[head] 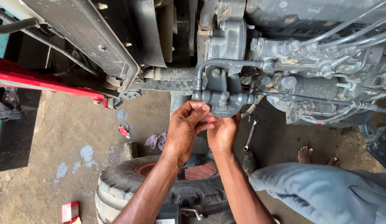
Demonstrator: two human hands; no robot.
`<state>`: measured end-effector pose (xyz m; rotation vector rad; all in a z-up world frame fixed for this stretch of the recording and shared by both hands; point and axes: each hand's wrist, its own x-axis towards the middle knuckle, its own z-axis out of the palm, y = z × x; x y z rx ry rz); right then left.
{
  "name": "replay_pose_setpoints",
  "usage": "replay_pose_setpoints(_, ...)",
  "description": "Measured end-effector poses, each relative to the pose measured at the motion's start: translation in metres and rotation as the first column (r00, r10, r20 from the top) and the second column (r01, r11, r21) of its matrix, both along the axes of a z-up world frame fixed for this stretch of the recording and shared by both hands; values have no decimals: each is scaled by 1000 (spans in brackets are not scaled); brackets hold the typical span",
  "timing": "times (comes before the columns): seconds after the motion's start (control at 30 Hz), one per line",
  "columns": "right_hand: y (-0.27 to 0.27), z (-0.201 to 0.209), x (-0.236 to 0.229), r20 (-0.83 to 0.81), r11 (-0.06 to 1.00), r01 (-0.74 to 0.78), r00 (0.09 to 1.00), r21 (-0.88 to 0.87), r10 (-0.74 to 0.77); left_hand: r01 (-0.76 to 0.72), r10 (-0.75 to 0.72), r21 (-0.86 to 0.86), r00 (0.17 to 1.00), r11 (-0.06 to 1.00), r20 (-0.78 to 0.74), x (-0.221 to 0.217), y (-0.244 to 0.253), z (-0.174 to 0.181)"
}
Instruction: Replacing a fuel or oil filter on a tractor engine, including cleaning the mounting area and using a wrench.
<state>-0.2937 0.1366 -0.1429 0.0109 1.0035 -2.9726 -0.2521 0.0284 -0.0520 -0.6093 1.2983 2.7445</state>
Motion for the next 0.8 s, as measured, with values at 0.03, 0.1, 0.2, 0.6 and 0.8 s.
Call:
replay_pose_setpoints(0.03, 2, -1, -2, -2, 1000, -3, 1000, -1, 3, -3, 3, -1, 1000, 1000, -2, 0, 0, -1)
replay_pose_setpoints(0.1, 4, -2, -5, 58, 994, -80, 995, -72, 85, 6, -6, -29, 1000, 1000, 3, 0, 0, -2)
replay_pose_setpoints(0.2, 8, -8, -10, 78, 994, -100, 992, -47, 103, 10, -9, -36, 1000, 999, 3, 0, 1, -2)
replay_pose_setpoints(0.6, 14, -25, -26, 171, 927, -340, 915, -155, 365, -9, 10, -51, 1000, 999, 27, -1, 2, 0)
replay_pose_setpoints(0.8, 14, -41, -29, 187, 904, -360, 895, -230, 404, 3, -1, -53, 999, 999, 42, 0, 0, 1)
